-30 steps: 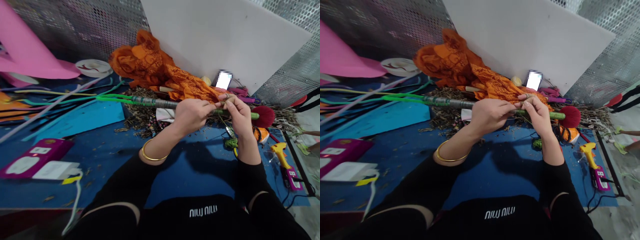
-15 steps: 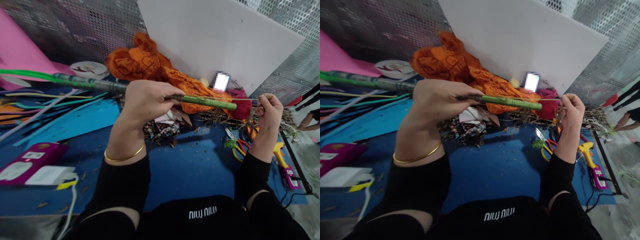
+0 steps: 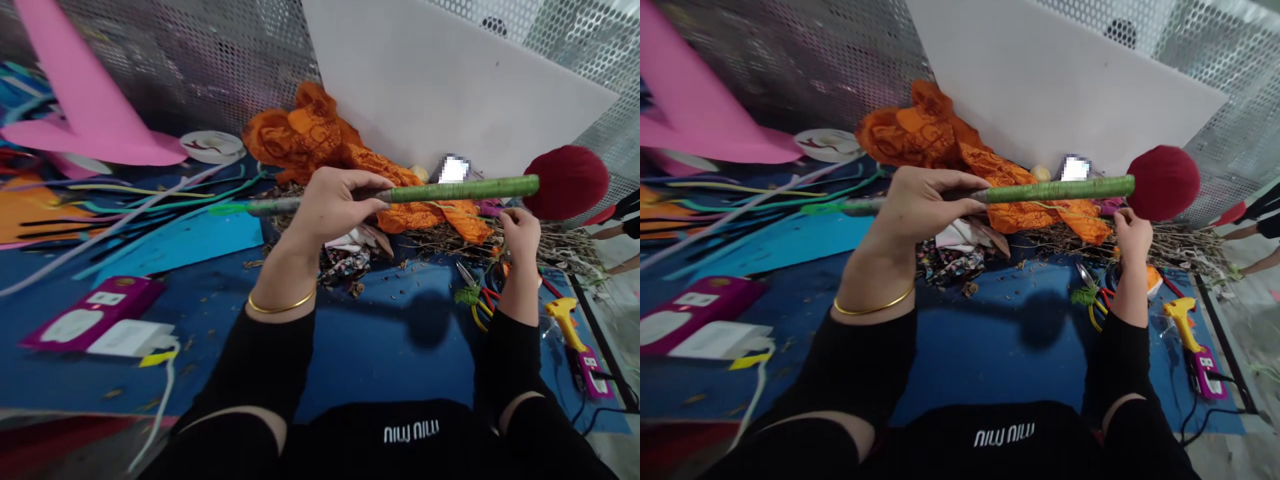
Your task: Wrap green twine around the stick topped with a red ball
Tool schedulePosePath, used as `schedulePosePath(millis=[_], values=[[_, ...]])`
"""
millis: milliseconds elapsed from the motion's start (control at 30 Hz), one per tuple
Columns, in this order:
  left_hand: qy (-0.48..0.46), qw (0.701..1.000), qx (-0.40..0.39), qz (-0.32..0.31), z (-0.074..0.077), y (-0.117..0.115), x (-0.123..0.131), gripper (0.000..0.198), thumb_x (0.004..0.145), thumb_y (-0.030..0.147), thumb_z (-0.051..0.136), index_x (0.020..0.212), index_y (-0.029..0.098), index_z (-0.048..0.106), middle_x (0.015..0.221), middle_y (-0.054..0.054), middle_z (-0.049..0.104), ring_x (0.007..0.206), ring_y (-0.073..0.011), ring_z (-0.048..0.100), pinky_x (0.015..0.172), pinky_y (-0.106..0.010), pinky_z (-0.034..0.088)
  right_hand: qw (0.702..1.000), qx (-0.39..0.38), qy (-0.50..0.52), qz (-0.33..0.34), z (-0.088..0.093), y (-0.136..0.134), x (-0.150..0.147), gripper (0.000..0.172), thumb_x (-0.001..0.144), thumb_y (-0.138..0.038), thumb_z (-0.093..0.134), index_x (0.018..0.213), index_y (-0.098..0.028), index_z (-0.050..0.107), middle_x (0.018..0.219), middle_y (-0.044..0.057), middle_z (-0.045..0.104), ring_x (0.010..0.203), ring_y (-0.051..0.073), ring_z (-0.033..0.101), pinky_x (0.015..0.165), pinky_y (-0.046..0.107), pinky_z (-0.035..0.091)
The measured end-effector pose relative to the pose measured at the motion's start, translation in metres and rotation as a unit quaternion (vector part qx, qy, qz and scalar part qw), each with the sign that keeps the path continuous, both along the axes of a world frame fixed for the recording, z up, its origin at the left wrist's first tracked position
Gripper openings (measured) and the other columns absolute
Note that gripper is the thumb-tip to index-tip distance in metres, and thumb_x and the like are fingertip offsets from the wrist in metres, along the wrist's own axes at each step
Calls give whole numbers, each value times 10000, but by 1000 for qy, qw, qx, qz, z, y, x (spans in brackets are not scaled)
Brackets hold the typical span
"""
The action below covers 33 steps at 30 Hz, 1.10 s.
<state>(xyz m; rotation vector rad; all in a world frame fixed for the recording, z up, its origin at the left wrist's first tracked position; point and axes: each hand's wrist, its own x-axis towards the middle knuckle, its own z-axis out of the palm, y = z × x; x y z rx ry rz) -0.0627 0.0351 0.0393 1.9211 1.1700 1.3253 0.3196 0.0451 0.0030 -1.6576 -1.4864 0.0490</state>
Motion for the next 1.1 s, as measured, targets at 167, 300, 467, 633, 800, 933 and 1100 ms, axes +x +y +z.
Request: schedulePosePath(millis=[167,300,467,633,800,933,1100], values=[[-37,999,-31,0,2,-11,28,250,746,212,765,974,198,867,875,-12,829,807,-193,752,755,-270,630,986,68,-9,155,8,-20,-68,302,942,-423,615,1111,-224,766,1185,98,776,1160,254,696,1102,446,502],[-99,991,-79,-49,-2,-20,42,298,763,237,745,1030,162,854,946,-45,834,675,-178,729,549,-254,609,934,49,134,327,0,-34,-128,403,885,-514,745,1193,-256,722,1201,71,778,1144,229,706,1062,412,547],[-123,986,-97,-53,-5,-20,47,310,760,223,744,1045,158,845,983,-64,836,645,-164,727,473,-207,568,920,-9,176,350,3,-53,-148,316,974,-495,654,800,-236,705,705,-11,660,661,135,588,717,301,538],[-91,988,-114,-42,-8,-15,50,312,789,249,732,1069,166,843,936,-51,836,499,-130,654,390,-202,485,896,182,188,359,9,-63,-148,252,998,-389,648,795,-261,725,1009,45,690,1124,212,676,1033,409,541],[-66,994,-76,-41,-13,-13,55,241,781,218,748,996,185,853,985,-48,847,892,-224,785,672,-248,620,838,178,254,449,-4,-57,-156,306,1019,-454,595,793,-269,684,711,-6,627,758,188,697,1002,478,569],[-47,996,-73,-37,-15,-15,60,238,779,213,761,1000,204,850,990,-37,846,981,-252,785,739,-287,636,873,121,317,351,-3,-61,-159,408,957,-566,668,709,-243,640,582,-49,478,502,108,403,651,328,492],[-18,997,-78,-16,-17,-21,65,230,809,237,746,1016,227,846,1010,-31,848,938,-243,785,711,-280,626,907,116,291,280,5,-79,-165,367,986,-502,658,734,-237,651,674,-24,559,625,120,473,625,292,417]])
